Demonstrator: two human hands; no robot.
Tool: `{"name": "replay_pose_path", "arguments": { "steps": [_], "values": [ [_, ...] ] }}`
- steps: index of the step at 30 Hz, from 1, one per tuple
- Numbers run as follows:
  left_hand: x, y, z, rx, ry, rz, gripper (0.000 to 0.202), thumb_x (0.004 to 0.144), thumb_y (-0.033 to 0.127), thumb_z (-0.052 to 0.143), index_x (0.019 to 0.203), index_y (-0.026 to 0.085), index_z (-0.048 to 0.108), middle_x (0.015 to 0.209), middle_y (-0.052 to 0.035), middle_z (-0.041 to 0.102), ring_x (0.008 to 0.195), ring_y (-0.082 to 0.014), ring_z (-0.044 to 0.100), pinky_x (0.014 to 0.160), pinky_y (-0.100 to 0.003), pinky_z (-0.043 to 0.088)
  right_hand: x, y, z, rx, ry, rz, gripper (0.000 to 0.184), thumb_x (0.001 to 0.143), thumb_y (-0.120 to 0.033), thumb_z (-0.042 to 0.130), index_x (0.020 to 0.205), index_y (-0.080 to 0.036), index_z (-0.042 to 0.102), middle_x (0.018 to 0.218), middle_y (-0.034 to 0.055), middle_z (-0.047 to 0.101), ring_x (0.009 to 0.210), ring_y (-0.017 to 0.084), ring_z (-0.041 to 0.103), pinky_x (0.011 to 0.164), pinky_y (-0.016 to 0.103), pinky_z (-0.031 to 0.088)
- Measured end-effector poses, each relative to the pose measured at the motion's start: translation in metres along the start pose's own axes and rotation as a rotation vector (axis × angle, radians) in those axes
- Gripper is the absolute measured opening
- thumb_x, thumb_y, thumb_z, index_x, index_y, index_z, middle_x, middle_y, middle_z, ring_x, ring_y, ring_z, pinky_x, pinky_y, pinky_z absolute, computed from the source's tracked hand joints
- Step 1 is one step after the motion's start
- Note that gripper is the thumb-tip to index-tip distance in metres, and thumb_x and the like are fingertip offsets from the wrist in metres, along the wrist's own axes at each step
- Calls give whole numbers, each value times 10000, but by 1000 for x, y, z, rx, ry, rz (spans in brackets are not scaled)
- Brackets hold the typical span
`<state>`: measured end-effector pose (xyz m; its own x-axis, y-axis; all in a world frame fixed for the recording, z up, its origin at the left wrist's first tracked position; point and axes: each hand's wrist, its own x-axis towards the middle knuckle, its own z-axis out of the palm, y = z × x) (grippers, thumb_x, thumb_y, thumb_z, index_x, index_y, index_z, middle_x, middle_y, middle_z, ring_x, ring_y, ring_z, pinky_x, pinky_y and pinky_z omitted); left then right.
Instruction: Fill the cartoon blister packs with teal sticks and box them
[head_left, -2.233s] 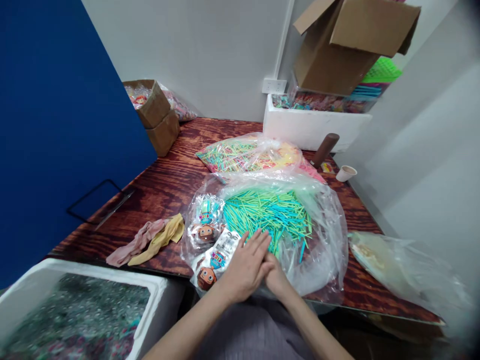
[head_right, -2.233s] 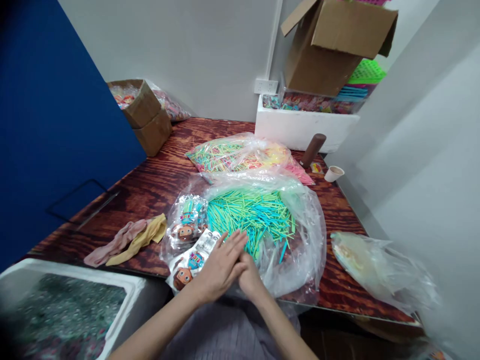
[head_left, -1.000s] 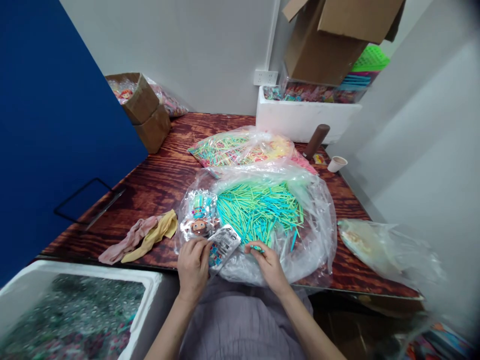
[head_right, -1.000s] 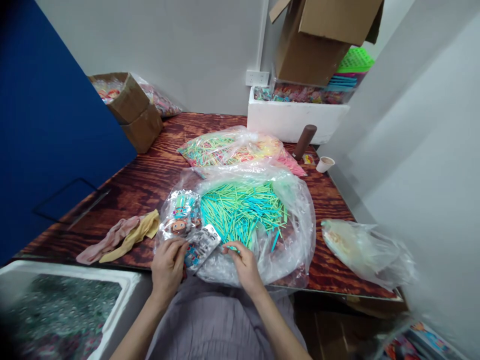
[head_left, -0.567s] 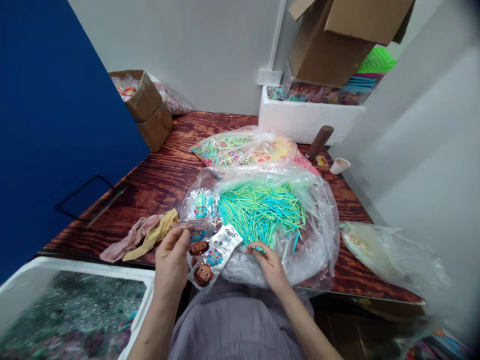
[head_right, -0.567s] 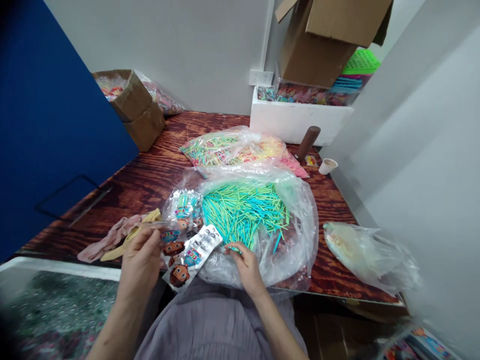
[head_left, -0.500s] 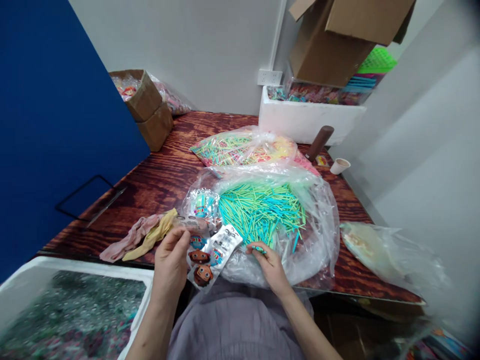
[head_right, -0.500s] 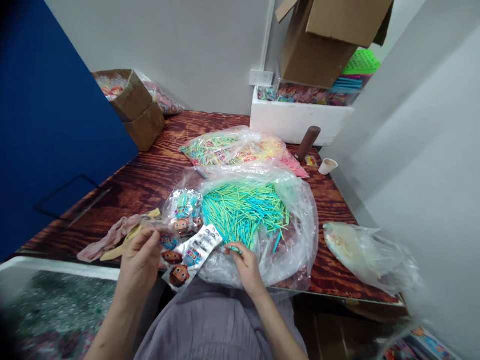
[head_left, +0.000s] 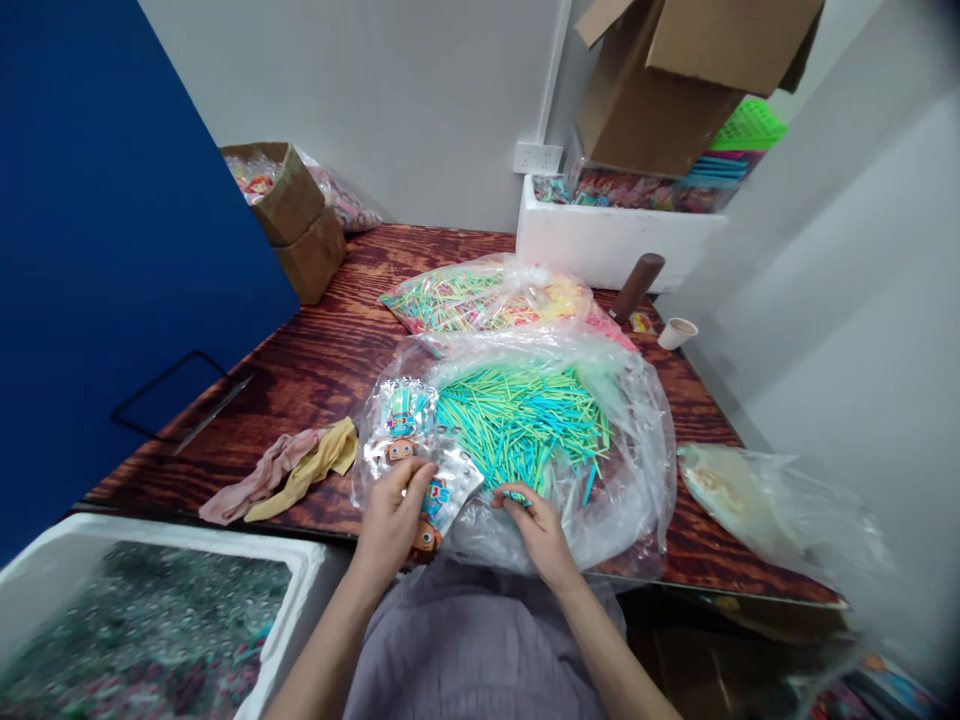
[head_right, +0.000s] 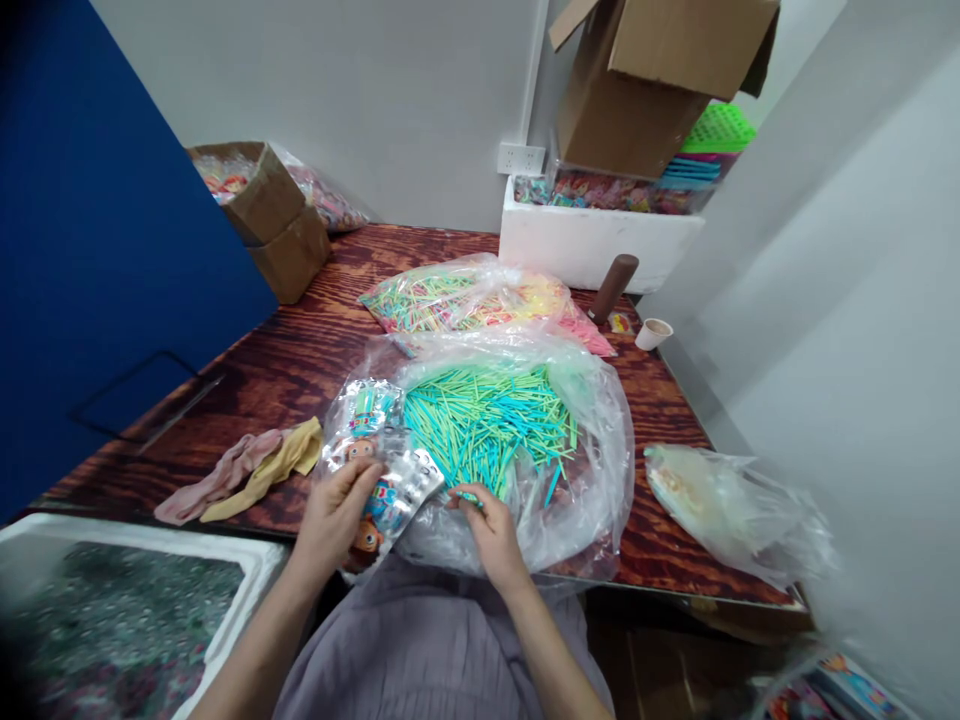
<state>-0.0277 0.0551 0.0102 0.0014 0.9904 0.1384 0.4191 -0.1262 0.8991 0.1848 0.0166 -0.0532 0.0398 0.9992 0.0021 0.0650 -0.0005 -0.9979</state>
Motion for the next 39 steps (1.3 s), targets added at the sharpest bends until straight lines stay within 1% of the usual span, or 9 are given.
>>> {"name": "replay_pose_path", "arguments": {
  "steps": [4, 10, 14, 19, 23, 26, 29, 34, 39],
  "values": [
    [2, -22, 11, 429, -2, 199, 325, 935, 271, 466, 1217, 211, 617, 935, -75, 747, 823, -233, 694, 705, -301, 486, 0, 0, 0, 20, 11, 16, 186, 904, -340, 578, 974, -219, 701, 927, 49, 747, 908, 224, 695, 853, 321, 494],
    [9, -47, 15, 655, -43, 382, 360, 914, 132, 437, 1175, 224, 668, 874, -70, 738, 806, -208, 696, 688, -271, 487, 1, 0, 1, 9, 12, 34, 226, 897, -393, 592, 976, -213, 705, 926, 55, 756, 905, 235, 699, 860, 335, 500],
    [8, -43, 15, 657, -84, 405, 429, 926, 145, 443, 1322, 235, 581, 1023, -91, 720, 883, -223, 684, 712, -298, 510, 1, -1, 1, -9, 12, 37, 242, 898, -407, 591, 987, -213, 704, 899, 51, 756, 914, 239, 697, 863, 333, 492],
    [-5, -22, 3, 402, -19, 449, 400, 954, 184, 446, 1322, 254, 588, 1302, -97, 634, 1171, -255, 583, 972, -400, 458, 1, -1, 1, -17, 3, 48, 242, 899, -409, 589, 986, -212, 699, 901, 51, 758, 914, 242, 695, 871, 337, 483],
    [-15, 4, -14, 3, 83, 226, 250, 932, 263, 523, 1095, 244, 710, 1124, -59, 706, 1068, -226, 626, 949, -358, 469, 1, 0, 1, -57, 15, 63, 262, 904, -426, 581, 992, -210, 701, 880, 53, 764, 929, 255, 686, 877, 349, 472],
    [-15, 17, -22, -312, 114, -97, 195, 828, 376, 661, 878, 199, 724, 856, -30, 713, 790, -187, 651, 707, -275, 514, 1, 1, 1, -63, 18, 60, 276, 900, -441, 585, 995, -209, 700, 885, 57, 766, 928, 260, 686, 877, 355, 474],
    [-12, 19, -20, -563, 113, -294, 293, 730, 448, 744, 705, 172, 646, 632, 29, 593, 555, -106, 520, 505, -198, 416, 1, 2, 1, -62, 25, 61, 286, 893, -454, 591, 993, -208, 697, 883, 59, 767, 921, 263, 690, 875, 361, 480],
    [-17, 10, -6, -674, 149, -353, 379, 762, 506, 707, 651, 182, 545, 554, 68, 466, 489, -75, 412, 474, -179, 357, 1, 3, 2, -80, 25, 62, 333, 879, -510, 593, 991, -214, 696, 892, 67, 770, 931, 278, 695, 889, 388, 485],
    [-24, 6, 1, -555, -14, -325, 310, 791, 482, 681, 792, 178, 623, 615, 46, 538, 554, -101, 502, 526, -192, 402, 2, 6, 3, -94, 48, 57, 382, 864, -556, 594, 982, -207, 696, 912, 83, 771, 933, 287, 696, 892, 401, 490]
  ]
}}
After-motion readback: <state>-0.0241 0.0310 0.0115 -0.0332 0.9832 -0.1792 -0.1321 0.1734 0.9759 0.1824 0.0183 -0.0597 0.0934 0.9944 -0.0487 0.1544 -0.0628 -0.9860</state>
